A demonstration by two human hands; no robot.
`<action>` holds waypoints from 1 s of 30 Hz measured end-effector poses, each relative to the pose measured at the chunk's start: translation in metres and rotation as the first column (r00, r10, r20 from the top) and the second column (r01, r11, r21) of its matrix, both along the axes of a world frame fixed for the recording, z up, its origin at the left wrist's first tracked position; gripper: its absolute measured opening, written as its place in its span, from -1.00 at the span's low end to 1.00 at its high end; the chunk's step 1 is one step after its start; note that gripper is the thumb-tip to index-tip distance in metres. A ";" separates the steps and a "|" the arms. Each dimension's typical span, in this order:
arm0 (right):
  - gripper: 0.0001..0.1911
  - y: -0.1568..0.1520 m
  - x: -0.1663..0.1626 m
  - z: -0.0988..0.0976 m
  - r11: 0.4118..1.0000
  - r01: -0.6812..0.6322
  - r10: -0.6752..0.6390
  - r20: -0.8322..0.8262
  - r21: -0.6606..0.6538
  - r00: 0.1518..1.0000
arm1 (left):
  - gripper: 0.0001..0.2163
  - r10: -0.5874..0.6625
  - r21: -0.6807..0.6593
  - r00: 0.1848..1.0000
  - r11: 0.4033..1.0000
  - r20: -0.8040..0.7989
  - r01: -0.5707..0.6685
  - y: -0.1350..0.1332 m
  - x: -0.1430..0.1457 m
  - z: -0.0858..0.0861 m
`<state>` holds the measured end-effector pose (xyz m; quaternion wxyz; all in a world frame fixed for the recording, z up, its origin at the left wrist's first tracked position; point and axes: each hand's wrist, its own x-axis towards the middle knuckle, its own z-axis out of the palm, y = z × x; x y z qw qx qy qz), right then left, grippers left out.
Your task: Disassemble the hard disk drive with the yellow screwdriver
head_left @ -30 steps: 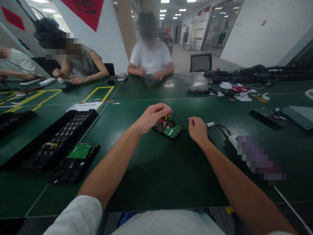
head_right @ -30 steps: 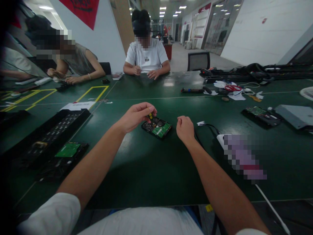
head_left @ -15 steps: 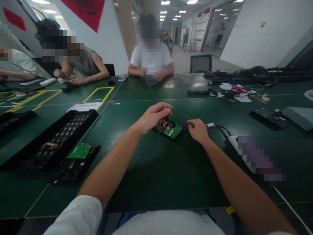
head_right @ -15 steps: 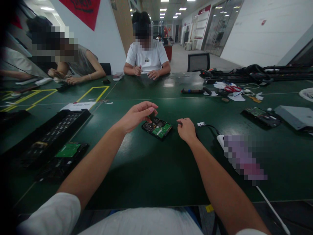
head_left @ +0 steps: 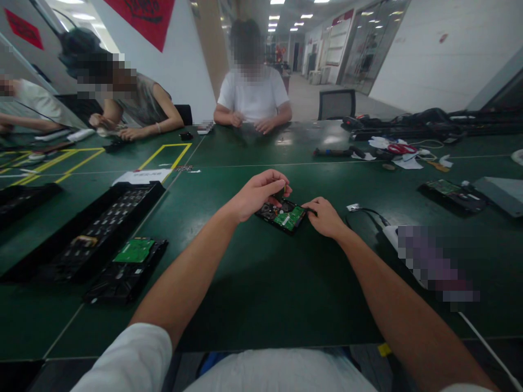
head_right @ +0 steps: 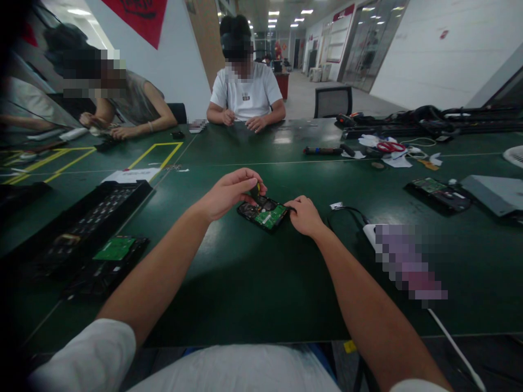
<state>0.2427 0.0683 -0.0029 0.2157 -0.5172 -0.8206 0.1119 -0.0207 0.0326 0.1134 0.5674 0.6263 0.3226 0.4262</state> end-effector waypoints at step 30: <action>-0.82 -0.009 0.001 0.008 0.977 0.211 -0.211 -0.009 -0.025 0.977 | -0.78 0.130 0.071 0.989 0.990 -0.077 -0.125 0.004 -0.004 0.003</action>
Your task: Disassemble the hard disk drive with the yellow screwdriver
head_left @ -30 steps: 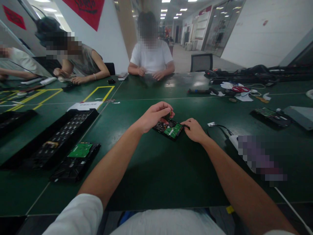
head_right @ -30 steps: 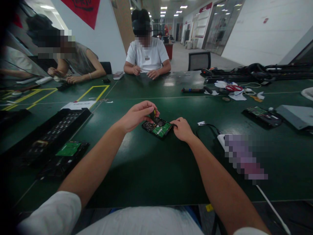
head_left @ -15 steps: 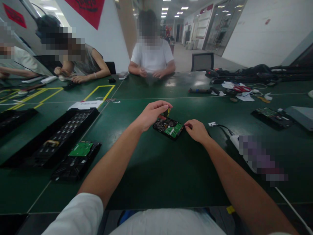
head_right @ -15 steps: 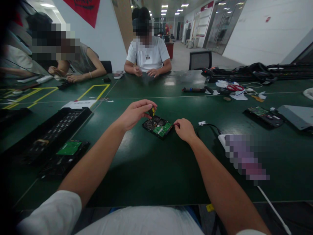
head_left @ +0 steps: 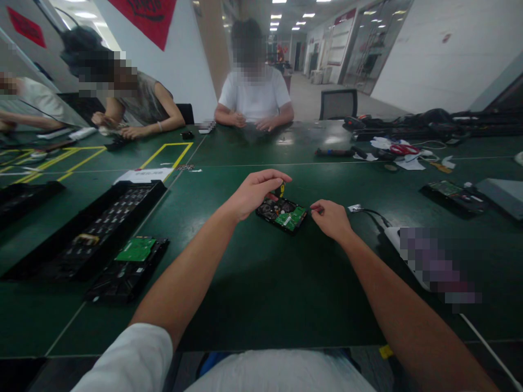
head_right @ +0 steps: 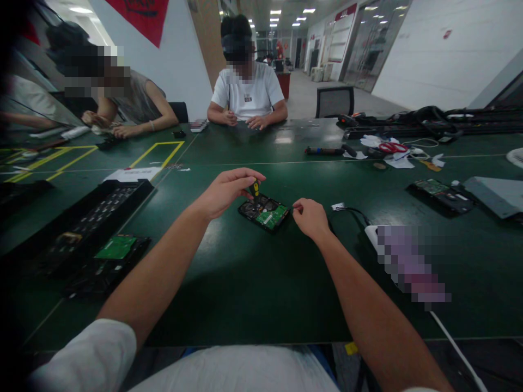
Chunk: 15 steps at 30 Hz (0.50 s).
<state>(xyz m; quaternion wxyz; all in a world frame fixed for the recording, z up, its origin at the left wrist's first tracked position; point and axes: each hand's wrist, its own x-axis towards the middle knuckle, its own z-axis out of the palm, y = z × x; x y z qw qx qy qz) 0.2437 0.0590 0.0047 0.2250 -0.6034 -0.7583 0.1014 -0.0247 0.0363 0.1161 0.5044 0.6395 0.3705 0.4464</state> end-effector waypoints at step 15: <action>-0.79 -0.011 -0.011 0.010 0.991 -0.050 0.032 -0.144 -0.124 0.989 | -0.87 -0.039 -0.065 0.987 0.997 0.156 0.049 -0.003 0.000 0.003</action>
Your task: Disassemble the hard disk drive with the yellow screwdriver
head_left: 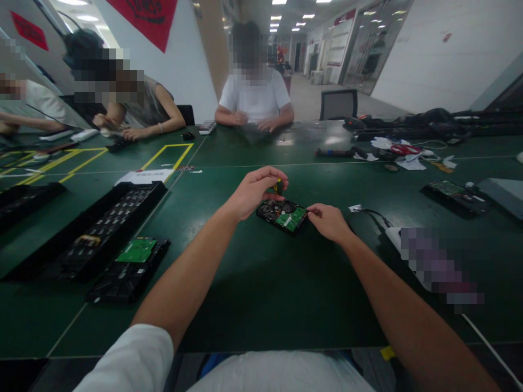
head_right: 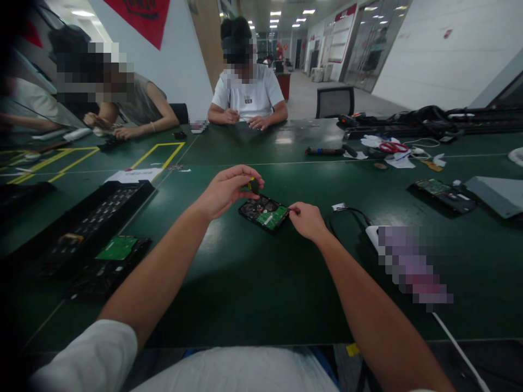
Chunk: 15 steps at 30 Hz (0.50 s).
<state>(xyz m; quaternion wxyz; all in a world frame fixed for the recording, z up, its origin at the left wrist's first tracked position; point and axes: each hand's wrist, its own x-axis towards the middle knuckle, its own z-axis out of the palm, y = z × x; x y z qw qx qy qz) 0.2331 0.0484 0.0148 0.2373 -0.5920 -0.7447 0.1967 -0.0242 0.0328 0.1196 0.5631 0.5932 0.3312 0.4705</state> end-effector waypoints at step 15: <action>-0.82 -0.003 -0.015 -0.013 0.989 -0.043 -0.008 -0.338 -0.142 0.941 | -0.75 0.160 0.167 0.970 0.977 -0.185 -0.129 0.005 0.002 -0.009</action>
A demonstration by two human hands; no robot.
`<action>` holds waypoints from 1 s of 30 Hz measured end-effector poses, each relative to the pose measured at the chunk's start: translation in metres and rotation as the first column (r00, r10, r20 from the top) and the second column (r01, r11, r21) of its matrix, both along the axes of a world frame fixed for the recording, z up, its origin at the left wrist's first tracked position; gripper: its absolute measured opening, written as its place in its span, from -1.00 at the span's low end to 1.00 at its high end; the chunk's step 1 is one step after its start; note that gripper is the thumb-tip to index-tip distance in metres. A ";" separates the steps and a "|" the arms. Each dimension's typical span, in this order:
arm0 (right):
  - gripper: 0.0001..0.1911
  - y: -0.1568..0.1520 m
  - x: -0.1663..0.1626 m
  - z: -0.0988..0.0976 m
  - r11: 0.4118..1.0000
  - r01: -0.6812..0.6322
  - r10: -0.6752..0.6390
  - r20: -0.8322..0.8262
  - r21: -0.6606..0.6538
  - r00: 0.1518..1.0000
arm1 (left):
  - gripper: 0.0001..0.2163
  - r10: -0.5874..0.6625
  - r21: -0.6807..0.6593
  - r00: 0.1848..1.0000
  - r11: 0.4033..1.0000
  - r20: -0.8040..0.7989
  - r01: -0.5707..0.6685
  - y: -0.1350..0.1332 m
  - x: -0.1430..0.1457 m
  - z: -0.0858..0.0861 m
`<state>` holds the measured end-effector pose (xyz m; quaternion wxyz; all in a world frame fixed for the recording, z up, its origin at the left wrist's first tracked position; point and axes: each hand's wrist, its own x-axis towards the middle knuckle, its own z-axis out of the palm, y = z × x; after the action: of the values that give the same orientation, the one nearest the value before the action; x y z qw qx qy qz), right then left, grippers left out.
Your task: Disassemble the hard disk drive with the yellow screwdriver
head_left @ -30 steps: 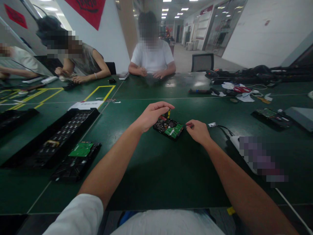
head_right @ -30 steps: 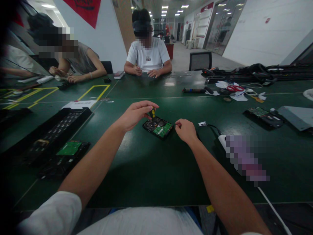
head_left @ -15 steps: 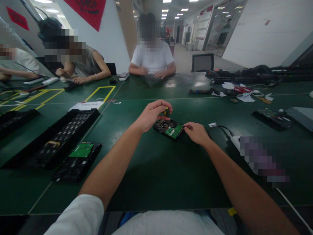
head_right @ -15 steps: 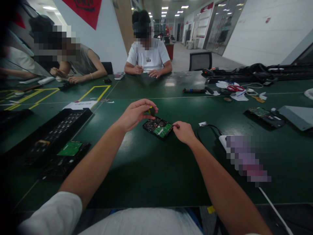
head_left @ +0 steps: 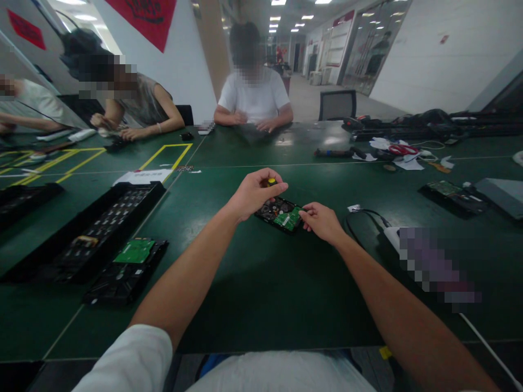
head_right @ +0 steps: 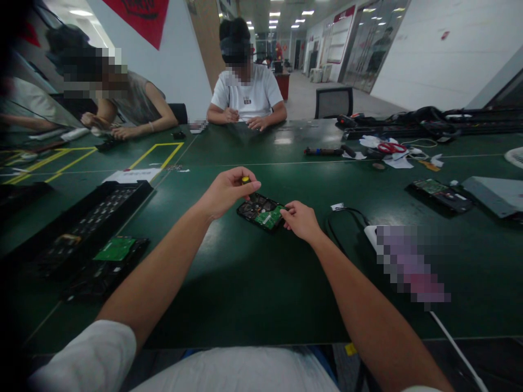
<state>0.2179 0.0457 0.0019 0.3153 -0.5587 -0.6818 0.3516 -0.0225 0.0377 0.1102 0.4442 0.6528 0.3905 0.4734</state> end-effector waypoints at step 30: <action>-0.82 0.022 0.001 -0.010 0.929 -0.049 -0.175 0.552 0.367 0.815 | -0.69 0.033 0.028 0.996 0.999 -0.083 -0.031 -0.001 -0.003 0.002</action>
<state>0.2194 0.0678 -0.0077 0.2043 -0.5928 -0.7787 0.0227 -0.0254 0.0367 0.1124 0.4112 0.6715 0.4129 0.4577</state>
